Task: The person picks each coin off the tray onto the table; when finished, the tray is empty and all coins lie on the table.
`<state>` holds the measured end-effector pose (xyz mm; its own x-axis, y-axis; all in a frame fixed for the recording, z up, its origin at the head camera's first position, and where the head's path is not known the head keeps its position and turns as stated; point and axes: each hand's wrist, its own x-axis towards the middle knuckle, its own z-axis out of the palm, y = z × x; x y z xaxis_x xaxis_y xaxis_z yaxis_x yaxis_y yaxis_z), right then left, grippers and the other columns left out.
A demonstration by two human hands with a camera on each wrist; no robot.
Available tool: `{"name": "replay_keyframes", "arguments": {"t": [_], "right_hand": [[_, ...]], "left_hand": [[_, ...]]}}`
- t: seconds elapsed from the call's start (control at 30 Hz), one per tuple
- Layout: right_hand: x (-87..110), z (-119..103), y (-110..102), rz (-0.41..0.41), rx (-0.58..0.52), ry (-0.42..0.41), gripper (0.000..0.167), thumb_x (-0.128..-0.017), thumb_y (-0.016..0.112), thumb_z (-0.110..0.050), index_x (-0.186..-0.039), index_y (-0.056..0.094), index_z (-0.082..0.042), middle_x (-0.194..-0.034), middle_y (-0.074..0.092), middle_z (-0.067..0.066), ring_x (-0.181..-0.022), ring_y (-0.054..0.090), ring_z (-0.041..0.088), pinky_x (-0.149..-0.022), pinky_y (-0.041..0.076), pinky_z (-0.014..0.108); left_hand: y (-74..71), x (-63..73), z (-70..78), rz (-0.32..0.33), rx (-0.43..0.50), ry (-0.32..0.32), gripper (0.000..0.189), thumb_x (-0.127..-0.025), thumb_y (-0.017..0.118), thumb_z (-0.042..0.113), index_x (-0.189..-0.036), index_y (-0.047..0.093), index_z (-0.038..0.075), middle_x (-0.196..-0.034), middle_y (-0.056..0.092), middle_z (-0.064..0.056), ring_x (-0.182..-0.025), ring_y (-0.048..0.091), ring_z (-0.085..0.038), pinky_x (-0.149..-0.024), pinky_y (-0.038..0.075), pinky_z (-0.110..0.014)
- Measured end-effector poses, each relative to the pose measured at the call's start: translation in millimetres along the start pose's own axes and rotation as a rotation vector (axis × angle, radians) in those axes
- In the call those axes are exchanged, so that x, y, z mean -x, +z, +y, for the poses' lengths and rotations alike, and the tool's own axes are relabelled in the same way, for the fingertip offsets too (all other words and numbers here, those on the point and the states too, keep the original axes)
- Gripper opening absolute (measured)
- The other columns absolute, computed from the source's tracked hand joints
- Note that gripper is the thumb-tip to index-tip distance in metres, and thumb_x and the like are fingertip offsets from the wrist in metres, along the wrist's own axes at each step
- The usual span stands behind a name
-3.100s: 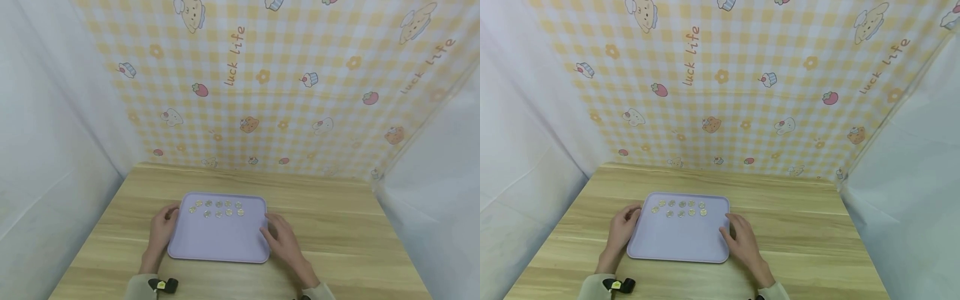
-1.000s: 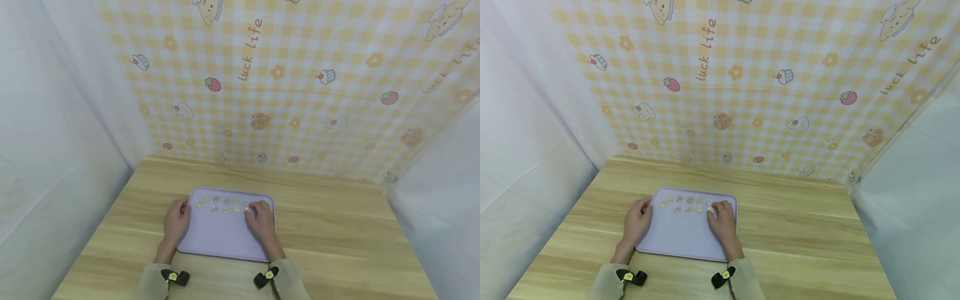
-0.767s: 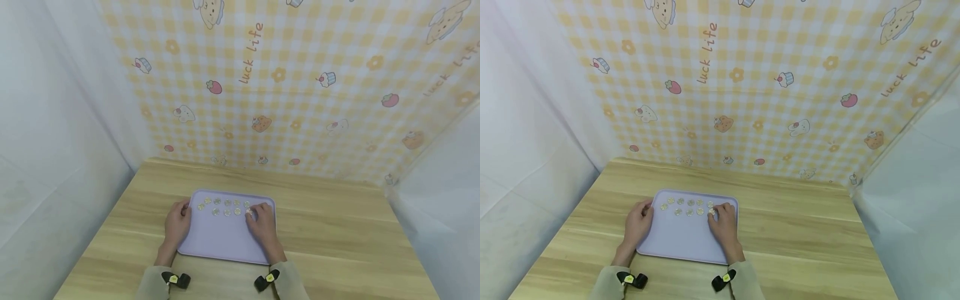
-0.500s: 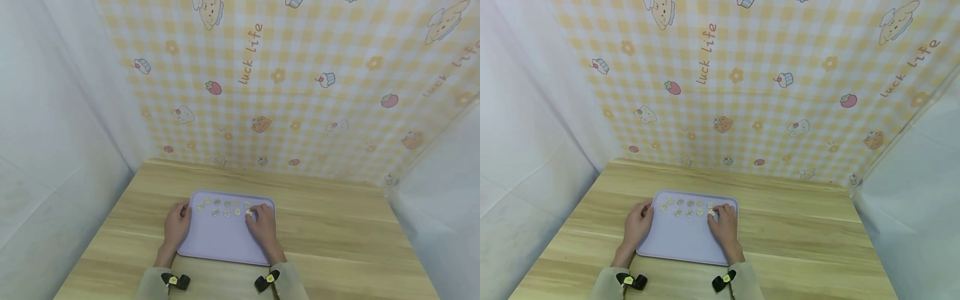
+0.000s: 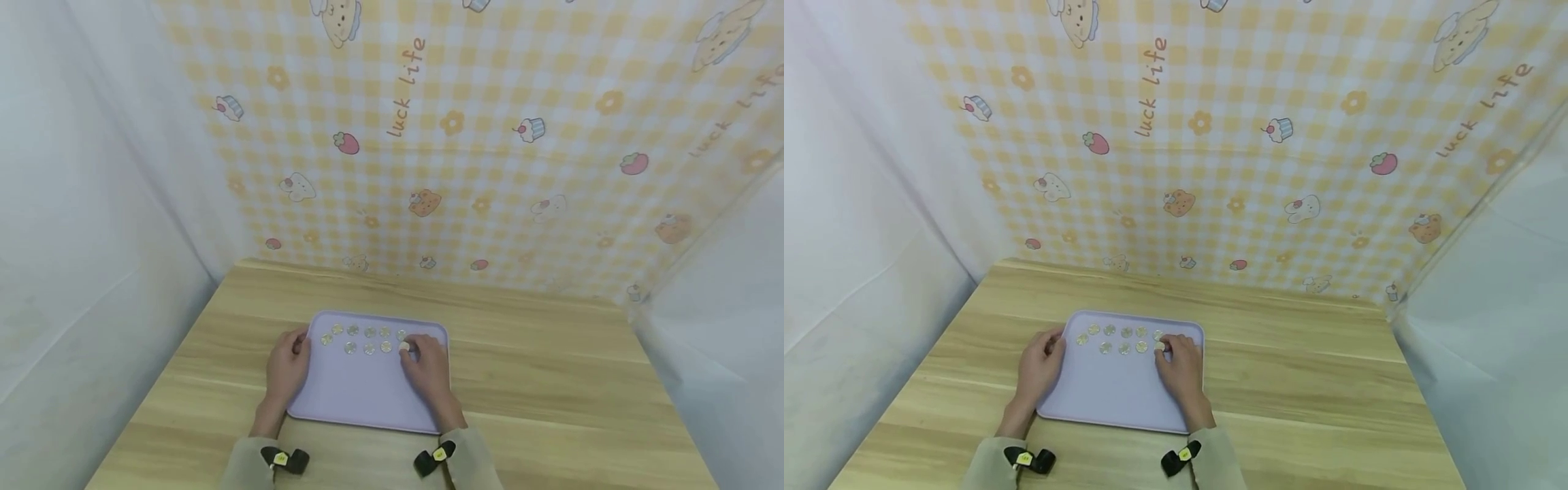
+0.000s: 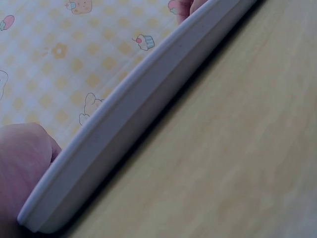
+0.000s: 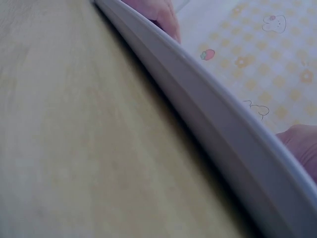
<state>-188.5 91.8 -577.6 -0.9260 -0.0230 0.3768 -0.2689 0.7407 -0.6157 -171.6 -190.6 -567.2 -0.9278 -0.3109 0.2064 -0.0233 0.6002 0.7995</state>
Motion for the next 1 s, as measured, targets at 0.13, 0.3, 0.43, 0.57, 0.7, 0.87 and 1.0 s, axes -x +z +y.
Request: {"name": "replay_keyframes", "arguments": {"t": [0.13,0.3,0.43,0.57,0.7,0.87,1.0], "right_hand": [[1.3,1.2,1.7,0.014,0.026,-0.048,0.020,-0.082,0.074,-0.016,-0.101,0.077,-0.014,-0.086,0.068,-0.001,-0.083,0.060,0.019,-0.078,0.042,0.037],[2.0,1.1,1.0,0.031,0.045,-0.075,0.022,-0.079,0.072,-0.013,-0.100,0.078,-0.016,-0.086,0.067,-0.001,-0.081,0.058,0.019,-0.079,0.043,0.038],[1.7,-0.6,-0.2,0.029,0.032,-0.060,0.018,-0.079,0.070,-0.013,-0.097,0.076,-0.015,-0.082,0.064,-0.001,-0.079,0.056,0.018,-0.078,0.042,0.037],[0.8,-1.1,-0.1,0.038,0.025,-0.058,0.012,-0.083,0.070,-0.014,-0.094,0.074,-0.016,-0.075,0.061,-0.006,-0.073,0.053,0.013,-0.073,0.039,0.033],[0.2,-0.7,0.0,0.050,0.011,-0.072,0.011,-0.085,0.071,-0.014,-0.095,0.075,-0.016,-0.069,0.057,-0.010,-0.066,0.048,0.008,-0.069,0.035,0.029],[0.6,-0.9,-0.1,0.064,0.003,-0.089,0.013,-0.084,0.070,-0.014,-0.096,0.076,-0.016,-0.067,0.057,-0.011,-0.065,0.048,0.007,-0.068,0.035,0.028],[1.3,-0.4,-0.1,0.059,-0.017,-0.087,0.017,-0.082,0.069,-0.012,-0.097,0.077,-0.016,-0.068,0.060,-0.009,-0.066,0.052,0.010,-0.068,0.036,0.029]], "left_hand": [[-0.9,0.9,-1.5,0.001,0.007,-0.010,0.028,-0.097,0.060,0.015,-0.120,0.067,0.001,-0.099,0.065,-0.010,-0.083,0.058,-0.020,-0.071,0.047,-0.026],[0.0,0.5,-2.8,0.006,0.015,0.001,0.028,-0.097,0.061,0.015,-0.120,0.068,0.002,-0.100,0.066,-0.010,-0.084,0.059,-0.019,-0.073,0.048,-0.027],[0.0,-0.3,-2.8,0.007,0.020,0.002,0.027,-0.097,0.060,0.016,-0.119,0.067,0.002,-0.101,0.066,-0.009,-0.084,0.059,-0.020,-0.073,0.048,-0.028],[-0.2,-0.3,-2.8,0.006,0.014,0.000,0.027,-0.097,0.061,0.016,-0.119,0.067,0.002,-0.100,0.066,-0.009,-0.084,0.059,-0.020,-0.073,0.048,-0.028],[-0.1,0.1,-3.3,0.005,0.012,-0.001,0.028,-0.097,0.061,0.016,-0.120,0.067,0.002,-0.100,0.066,-0.009,-0.084,0.059,-0.020,-0.073,0.048,-0.027],[-0.7,0.5,-2.6,0.011,0.019,0.008,0.028,-0.097,0.061,0.016,-0.120,0.067,0.002,-0.101,0.066,-0.010,-0.085,0.059,-0.020,-0.073,0.048,-0.028],[-1.0,0.4,-2.2,0.015,0.022,0.020,0.027,-0.096,0.061,0.015,-0.120,0.067,0.003,-0.100,0.066,-0.009,-0.084,0.059,-0.020,-0.072,0.048,-0.028]]}}
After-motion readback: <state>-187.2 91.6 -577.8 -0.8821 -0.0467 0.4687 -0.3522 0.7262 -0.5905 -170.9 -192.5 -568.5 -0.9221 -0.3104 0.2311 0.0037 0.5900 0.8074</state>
